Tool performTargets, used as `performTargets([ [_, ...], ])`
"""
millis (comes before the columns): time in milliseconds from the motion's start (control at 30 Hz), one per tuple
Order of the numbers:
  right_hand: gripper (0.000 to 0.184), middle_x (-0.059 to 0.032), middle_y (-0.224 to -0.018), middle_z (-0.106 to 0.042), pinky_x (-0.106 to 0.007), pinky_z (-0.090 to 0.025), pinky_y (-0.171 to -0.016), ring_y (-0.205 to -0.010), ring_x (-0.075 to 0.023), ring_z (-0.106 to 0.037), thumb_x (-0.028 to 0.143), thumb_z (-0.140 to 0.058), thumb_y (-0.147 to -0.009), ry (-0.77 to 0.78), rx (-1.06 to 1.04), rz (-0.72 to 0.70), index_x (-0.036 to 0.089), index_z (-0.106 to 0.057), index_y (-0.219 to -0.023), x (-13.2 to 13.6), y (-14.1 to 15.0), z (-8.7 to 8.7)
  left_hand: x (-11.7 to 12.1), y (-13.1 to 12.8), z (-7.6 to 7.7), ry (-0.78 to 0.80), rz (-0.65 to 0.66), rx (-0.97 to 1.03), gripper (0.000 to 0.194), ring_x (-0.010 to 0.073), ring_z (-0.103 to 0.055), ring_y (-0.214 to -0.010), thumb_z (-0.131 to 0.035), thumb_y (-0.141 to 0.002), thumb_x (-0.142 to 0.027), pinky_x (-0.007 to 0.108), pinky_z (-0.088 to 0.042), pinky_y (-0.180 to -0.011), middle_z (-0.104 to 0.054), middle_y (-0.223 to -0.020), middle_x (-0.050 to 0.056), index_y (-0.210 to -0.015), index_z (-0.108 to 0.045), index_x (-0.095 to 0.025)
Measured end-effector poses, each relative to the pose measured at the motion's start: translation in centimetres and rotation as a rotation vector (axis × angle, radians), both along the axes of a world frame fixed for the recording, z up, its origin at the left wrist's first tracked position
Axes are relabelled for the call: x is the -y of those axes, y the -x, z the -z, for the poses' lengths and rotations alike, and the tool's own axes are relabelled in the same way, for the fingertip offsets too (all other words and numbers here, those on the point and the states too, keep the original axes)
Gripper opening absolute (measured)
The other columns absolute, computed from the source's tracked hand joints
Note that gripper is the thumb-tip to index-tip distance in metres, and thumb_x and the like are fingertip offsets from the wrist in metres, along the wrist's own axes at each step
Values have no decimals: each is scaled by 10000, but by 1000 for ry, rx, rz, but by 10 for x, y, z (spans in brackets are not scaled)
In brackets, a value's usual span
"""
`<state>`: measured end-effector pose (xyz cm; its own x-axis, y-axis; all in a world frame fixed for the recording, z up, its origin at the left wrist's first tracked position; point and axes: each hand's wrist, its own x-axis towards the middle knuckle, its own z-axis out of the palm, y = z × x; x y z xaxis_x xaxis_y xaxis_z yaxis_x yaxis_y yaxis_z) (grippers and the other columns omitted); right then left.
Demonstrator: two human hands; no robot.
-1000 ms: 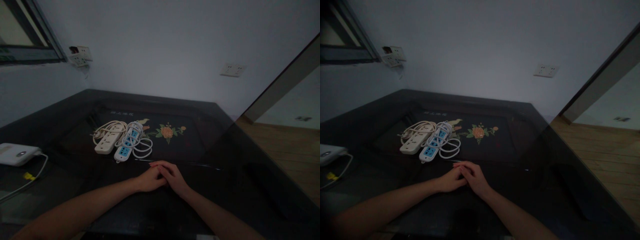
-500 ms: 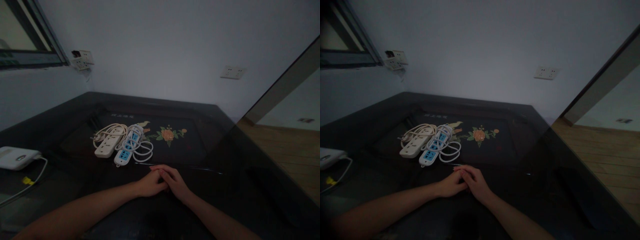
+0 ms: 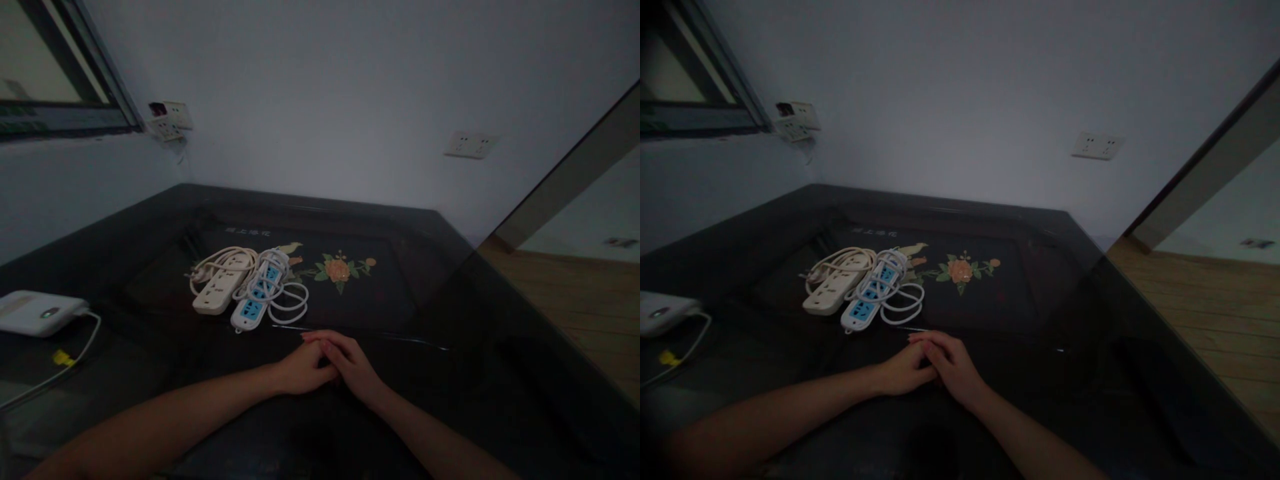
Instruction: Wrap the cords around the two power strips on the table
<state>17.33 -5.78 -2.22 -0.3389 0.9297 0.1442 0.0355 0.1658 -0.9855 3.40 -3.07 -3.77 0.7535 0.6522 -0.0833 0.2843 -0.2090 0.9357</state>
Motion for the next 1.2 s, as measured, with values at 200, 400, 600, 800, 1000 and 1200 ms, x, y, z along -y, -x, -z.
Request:
performTargets([
  [200, 316, -59, -1114, -712, -371, -441, -968, -1076, -210, -631, 423, -497, -926, -4, -5, -4, 235, -701, -1077, 0, 0, 0, -1, 0, 2, -21, 13, -12, 225, 183, -666, -834, -507, -745, -72, 283, -528, -773, -719, -880, 69, -894, -674, -97],
  [400, 305, -56, -1109, -714, -372, -435, -980, -1080, -212, -630, 419, -509, -920, -10, -10, -5, 240, -706, -1070, 1, 0, -3, 0, 0, -3, -52, 11, 15, 260, 189, -663, -909, -521, -742, -79, 287, -524, -820, -720, -965, 73, -948, -678, -104],
  [600, 312, -65, -1114, -710, -368, -434, -981, -1080, -209, -628, 412, -502, -924, -18, 5, -13, 220, -705, -1062, 0, 0, 1, 0, 0, -3, -64, 17, 2, 288, 189, -664, -912, -513, -743, -73, 284, -522, -821, -721, -981, 79, -980, -675, -94],
  [800, 304, -61, -1124, -707, -365, -425, -992, -1087, -206, -624, 405, -500, -927, -27, -3, -21, 222, -702, -1060, -1, 0, 1, 0, 0, -3, -85, 27, -20, 300, 193, -662, -931, -513, -735, -61, 291, -511, -853, -726, -988, 73, -982, -678, -100],
  [1000, 303, -63, -1113, -709, -358, -432, -983, -1079, -206, -627, 404, -502, -925, -37, 4, -21, 221, -705, -1055, -1, 0, -1, 1, -1, -8, -82, 17, -16, 313, 192, -663, -939, -507, -749, -78, 287, -512, -854, -723, -1016, 74, -1012, -676, -104],
  [1200, 286, -65, -1118, -708, -355, -432, -979, -1077, -203, -629, 379, -511, -927, -35, -7, -21, 220, -706, -1062, 0, -1, 1, 1, 0, -9, -80, 28, 6, 323, 193, -660, -954, -514, -730, -58, 284, -513, -854, -720, -1034, 81, -1008, -674, -99],
])
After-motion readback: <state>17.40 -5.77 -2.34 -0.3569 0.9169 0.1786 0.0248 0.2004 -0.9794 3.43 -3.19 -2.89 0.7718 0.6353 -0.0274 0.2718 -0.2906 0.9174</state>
